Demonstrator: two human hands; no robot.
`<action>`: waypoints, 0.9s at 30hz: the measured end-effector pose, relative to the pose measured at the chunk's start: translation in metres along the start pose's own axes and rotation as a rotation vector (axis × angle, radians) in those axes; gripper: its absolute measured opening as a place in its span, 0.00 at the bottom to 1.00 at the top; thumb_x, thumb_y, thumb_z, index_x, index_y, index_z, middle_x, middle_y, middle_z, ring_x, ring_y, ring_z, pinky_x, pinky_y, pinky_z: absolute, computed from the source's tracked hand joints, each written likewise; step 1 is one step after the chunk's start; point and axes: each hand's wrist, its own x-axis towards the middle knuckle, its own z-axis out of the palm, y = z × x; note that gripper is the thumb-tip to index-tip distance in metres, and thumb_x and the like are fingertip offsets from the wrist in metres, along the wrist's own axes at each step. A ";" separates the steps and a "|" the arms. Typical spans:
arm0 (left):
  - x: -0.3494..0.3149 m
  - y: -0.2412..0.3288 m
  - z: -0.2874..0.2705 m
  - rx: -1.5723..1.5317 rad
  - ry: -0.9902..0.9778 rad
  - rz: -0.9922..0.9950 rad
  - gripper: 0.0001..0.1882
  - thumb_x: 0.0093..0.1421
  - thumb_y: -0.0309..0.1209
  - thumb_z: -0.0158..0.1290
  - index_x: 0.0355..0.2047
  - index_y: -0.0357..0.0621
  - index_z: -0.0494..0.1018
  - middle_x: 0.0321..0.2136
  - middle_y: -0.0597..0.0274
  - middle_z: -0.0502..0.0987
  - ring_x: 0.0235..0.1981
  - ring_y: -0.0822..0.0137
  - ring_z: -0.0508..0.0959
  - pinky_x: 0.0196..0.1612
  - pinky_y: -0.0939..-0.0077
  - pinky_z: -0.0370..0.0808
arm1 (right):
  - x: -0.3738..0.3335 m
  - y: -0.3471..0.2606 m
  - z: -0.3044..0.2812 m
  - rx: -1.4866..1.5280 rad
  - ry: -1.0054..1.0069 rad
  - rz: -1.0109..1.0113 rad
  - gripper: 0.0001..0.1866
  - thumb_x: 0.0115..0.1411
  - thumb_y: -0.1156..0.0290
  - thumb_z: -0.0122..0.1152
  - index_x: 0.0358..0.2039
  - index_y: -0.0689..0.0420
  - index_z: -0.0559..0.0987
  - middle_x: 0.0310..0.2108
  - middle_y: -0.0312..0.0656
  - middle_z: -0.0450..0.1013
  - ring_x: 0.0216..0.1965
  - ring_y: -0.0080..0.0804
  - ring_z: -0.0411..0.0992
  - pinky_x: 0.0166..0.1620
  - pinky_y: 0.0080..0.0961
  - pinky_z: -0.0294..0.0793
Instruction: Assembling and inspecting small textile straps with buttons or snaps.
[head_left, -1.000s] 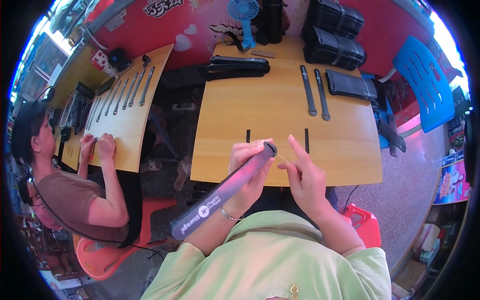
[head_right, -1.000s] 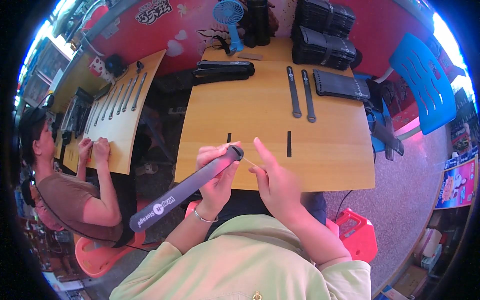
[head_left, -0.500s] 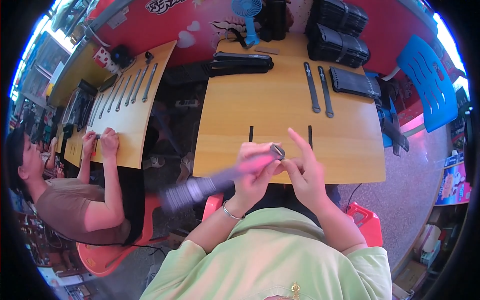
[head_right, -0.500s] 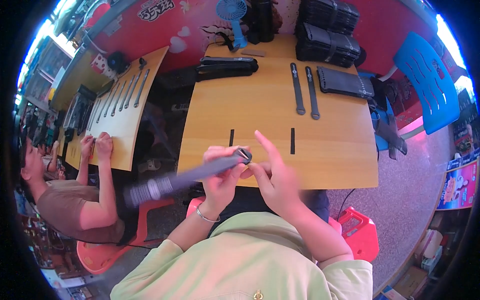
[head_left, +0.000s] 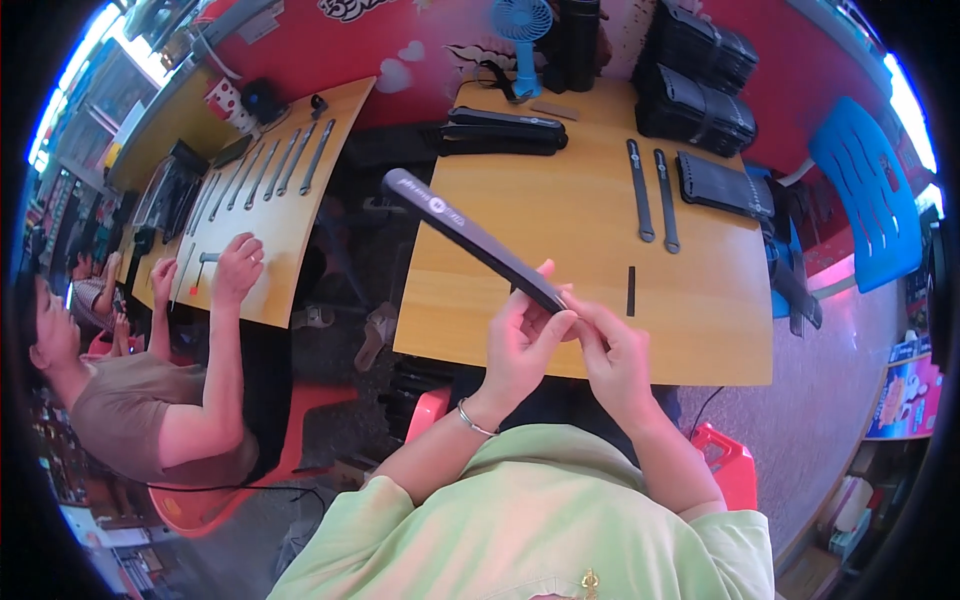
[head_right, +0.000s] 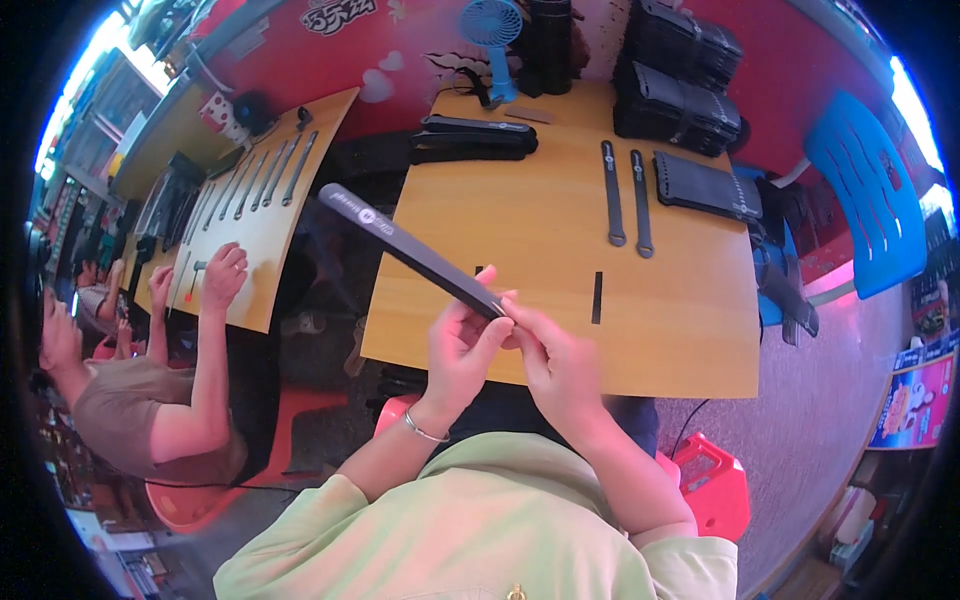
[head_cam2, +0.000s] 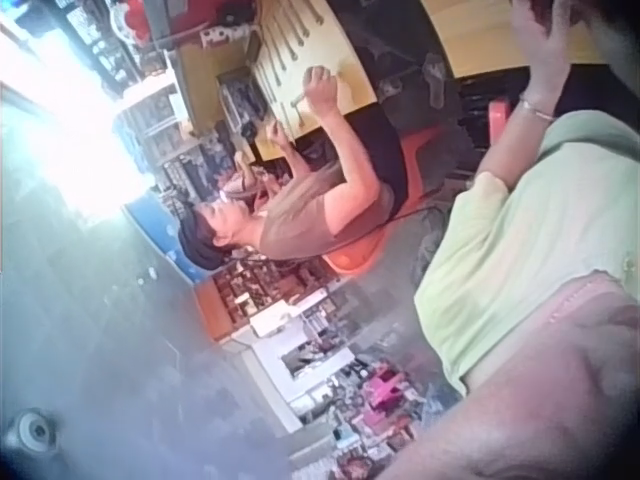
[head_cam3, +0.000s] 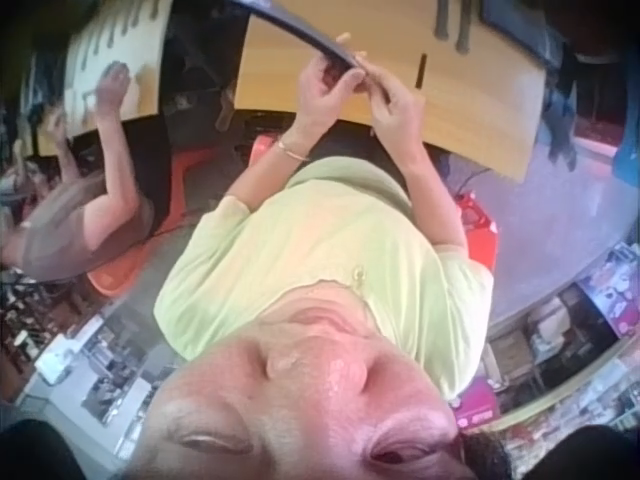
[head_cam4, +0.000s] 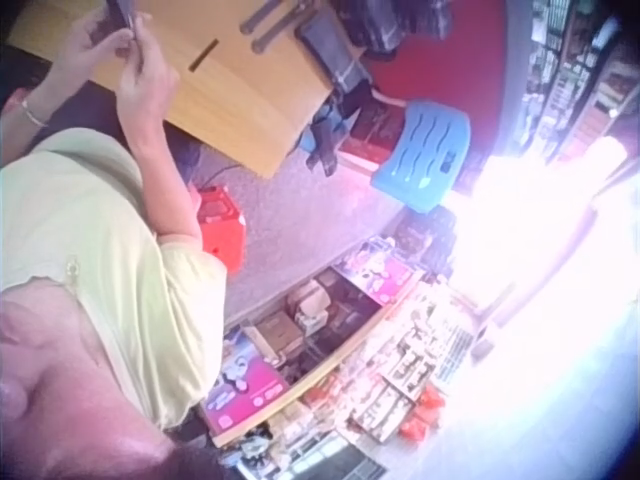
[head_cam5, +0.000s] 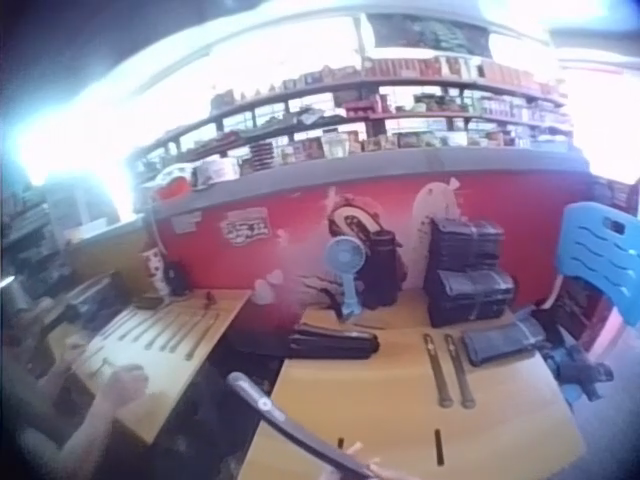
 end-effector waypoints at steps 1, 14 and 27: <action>-0.001 0.001 -0.001 0.061 -0.051 -0.010 0.27 0.60 0.23 0.51 0.59 0.34 0.57 0.43 0.58 0.74 0.42 0.74 0.74 0.48 0.78 0.71 | -0.001 0.001 -0.002 -0.001 -0.007 -0.003 0.15 0.59 0.80 0.52 0.47 0.57 0.75 0.29 0.42 0.77 0.30 0.26 0.77 0.33 0.18 0.73; 0.010 0.017 -0.022 0.321 -0.338 0.050 0.29 0.56 0.18 0.53 0.58 0.33 0.58 0.39 0.61 0.73 0.40 0.73 0.75 0.45 0.80 0.73 | 0.007 -0.002 -0.018 -0.066 -0.087 0.049 0.12 0.56 0.82 0.51 0.39 0.57 0.79 0.22 0.41 0.75 0.24 0.25 0.75 0.28 0.20 0.71; 0.004 0.035 -0.029 0.196 -0.412 -0.278 0.18 0.55 0.20 0.54 0.46 0.31 0.66 0.36 0.61 0.74 0.39 0.74 0.76 0.44 0.79 0.74 | 0.013 -0.005 -0.020 -0.574 0.035 -0.372 0.17 0.45 0.82 0.55 0.36 0.52 0.79 0.20 0.37 0.73 0.23 0.30 0.74 0.26 0.23 0.71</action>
